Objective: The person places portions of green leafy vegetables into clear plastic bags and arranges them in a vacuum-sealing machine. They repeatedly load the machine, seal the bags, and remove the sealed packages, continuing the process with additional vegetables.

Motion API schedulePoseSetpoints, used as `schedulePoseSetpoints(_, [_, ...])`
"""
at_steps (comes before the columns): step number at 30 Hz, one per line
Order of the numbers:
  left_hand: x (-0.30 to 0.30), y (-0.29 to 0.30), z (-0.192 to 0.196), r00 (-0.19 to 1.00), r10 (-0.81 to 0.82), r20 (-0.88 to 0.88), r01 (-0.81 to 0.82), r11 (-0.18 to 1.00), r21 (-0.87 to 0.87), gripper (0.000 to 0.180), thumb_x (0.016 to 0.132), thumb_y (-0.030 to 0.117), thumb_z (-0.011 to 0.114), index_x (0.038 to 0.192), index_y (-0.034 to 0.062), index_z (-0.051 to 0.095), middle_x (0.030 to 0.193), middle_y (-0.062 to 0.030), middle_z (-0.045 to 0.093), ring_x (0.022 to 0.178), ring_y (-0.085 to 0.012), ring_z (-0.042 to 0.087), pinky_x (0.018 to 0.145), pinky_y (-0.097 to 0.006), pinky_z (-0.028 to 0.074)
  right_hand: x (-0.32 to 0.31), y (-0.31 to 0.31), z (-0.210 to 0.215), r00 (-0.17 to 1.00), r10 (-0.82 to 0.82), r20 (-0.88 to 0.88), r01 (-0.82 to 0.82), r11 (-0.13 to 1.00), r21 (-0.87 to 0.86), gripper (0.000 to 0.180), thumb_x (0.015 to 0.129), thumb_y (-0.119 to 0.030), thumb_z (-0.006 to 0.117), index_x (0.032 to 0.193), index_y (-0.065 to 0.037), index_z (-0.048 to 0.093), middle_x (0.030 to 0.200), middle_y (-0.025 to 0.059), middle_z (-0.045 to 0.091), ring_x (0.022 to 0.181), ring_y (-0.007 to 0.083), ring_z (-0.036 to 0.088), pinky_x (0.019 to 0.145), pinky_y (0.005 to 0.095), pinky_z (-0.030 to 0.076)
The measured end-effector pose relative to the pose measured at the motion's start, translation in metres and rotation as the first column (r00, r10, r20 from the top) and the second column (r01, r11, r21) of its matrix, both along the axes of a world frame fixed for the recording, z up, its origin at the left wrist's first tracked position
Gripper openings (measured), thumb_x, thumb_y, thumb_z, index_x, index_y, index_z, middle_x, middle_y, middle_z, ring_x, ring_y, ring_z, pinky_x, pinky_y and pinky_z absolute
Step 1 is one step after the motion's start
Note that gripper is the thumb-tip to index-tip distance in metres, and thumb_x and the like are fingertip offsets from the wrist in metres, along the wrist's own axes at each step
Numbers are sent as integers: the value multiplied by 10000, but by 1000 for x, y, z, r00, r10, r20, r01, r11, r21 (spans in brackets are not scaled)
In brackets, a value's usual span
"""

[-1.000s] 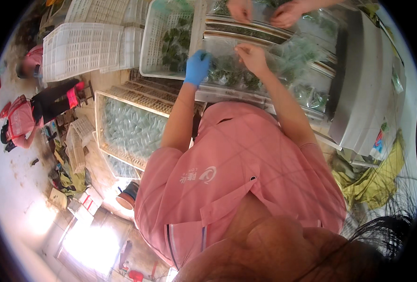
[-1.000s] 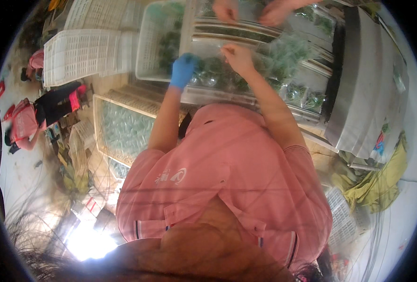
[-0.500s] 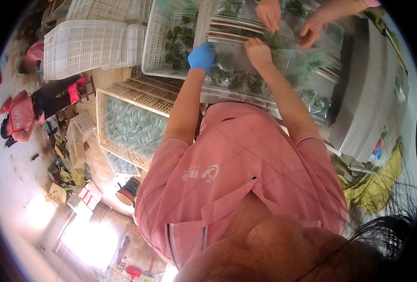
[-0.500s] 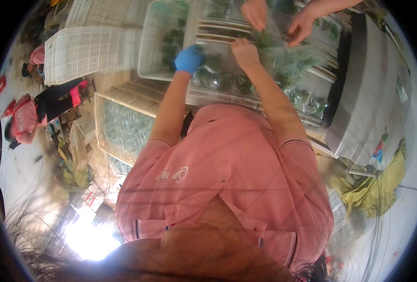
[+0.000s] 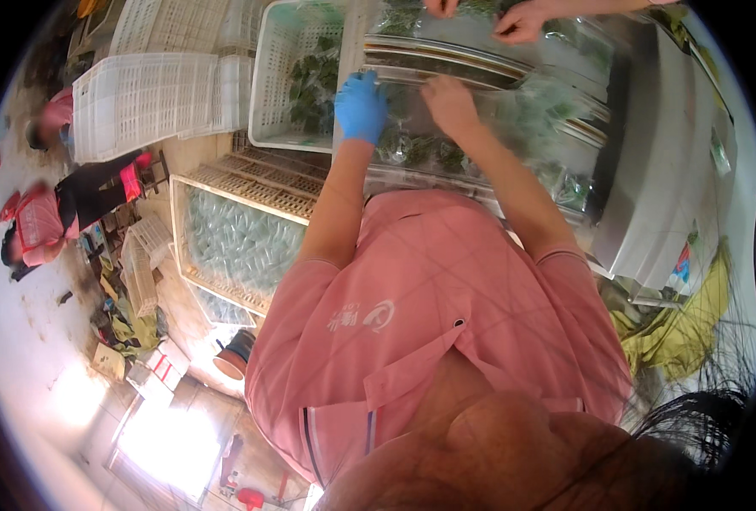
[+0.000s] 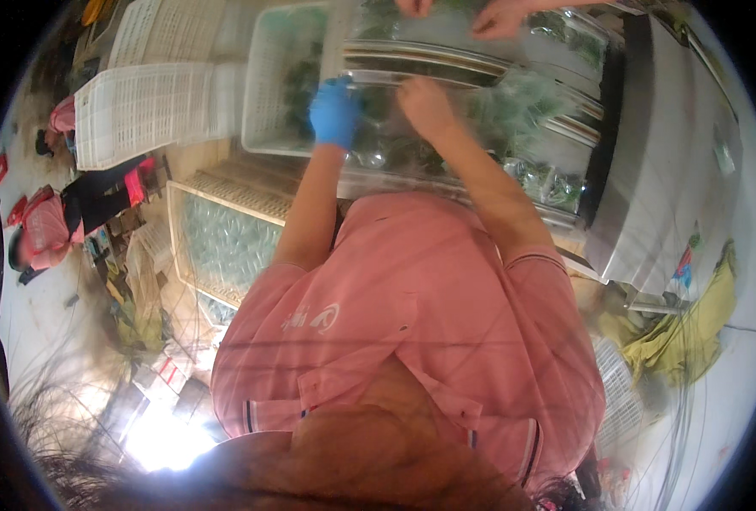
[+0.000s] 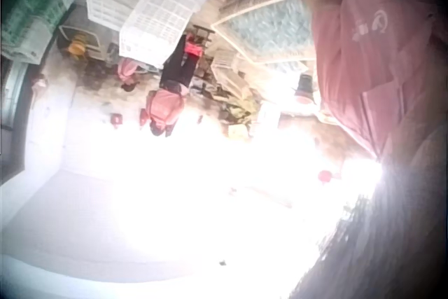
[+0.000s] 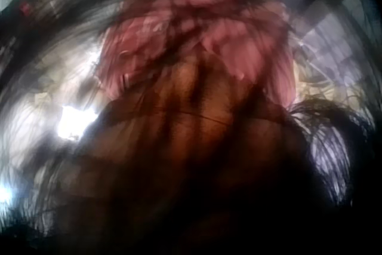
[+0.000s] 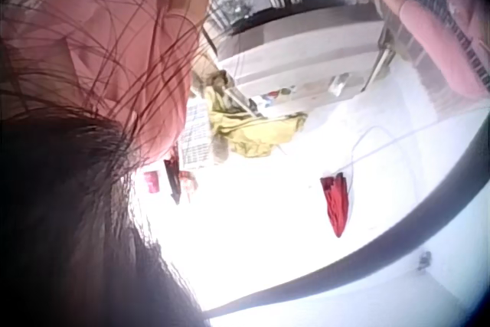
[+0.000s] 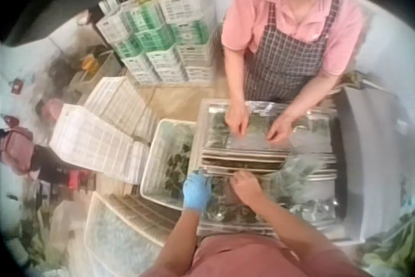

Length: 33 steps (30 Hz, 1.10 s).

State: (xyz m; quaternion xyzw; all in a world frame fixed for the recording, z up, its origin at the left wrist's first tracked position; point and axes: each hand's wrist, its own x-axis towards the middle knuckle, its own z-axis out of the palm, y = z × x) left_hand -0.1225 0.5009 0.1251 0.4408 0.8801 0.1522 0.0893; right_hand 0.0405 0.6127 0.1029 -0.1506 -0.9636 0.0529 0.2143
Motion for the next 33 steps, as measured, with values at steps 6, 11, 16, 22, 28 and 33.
schedulePoseSetpoints(6, [22, 21, -20, 935, -207, -289, 269, 944, 193, 363, 840, 215, 609, 1201, 179, 598, 1326, -137, 527, 1159, -348, 532, 975, -489, 410, 60, -77, 38, 999, -36, -23, 9, 714, -700, 135, 812, -158, 644, 888, -46, 641, 949, 112, 645, 840, 269, 641, 743, 382, 516])
schedulePoseSetpoints(11, [60, 39, 4, 794, -589, 151, 556, 803, 214, 425, 802, 128, 612, 1220, 156, 544, 1313, -145, 530, 980, -357, 626, 805, -446, 521, 108, -95, 29, 783, -614, 97, 277, 205, -939, 160, 808, -147, 704, 869, -26, 619, 851, 115, 640, 778, 284, 640, 704, 365, 510])
schedulePoseSetpoints(16, [83, 28, 7, 705, -682, 194, 644, 731, 225, 364, 785, 146, 641, 1135, 140, 541, 1110, -131, 583, 805, -349, 642, 689, -462, 521, 133, -92, 36, 870, -490, 53, 288, 419, -861, 165, 763, -130, 726, 823, -40, 601, 836, 94, 639, 771, 289, 632, 751, 374, 505])
schedulePoseSetpoints(22, [113, 4, 9, 742, -644, 186, 608, 764, 218, 250, 821, 186, 653, 1061, 151, 590, 971, -101, 620, 752, -350, 631, 669, -426, 522, 137, -81, 53, 960, -280, -15, 213, 763, -610, 144, 747, -133, 717, 792, -83, 589, 756, 68, 642, 697, 279, 620, 740, 372, 500])
schedulePoseSetpoints(28, [110, 0, -11, 701, -544, 462, 344, 825, 449, 326, 801, 243, 706, 1091, 149, 593, 1025, -119, 620, 755, -363, 626, 679, -407, 528, 144, -67, 68, 819, -568, -83, 336, 591, -734, 120, 811, -94, 682, 864, -79, 575, 695, 57, 597, 642, 209, 612, 602, 347, 502])
schedulePoseSetpoints(33, [119, -6, -1, 764, -620, 178, 501, 744, 441, 281, 822, 197, 698, 1082, 114, 630, 1009, -126, 633, 785, -340, 645, 709, -384, 537, 133, -62, 54, 632, -751, -192, 63, 296, -953, 116, 896, 13, 570, 997, -19, 522, 814, 58, 568, 670, 133, 601, 598, 264, 496])
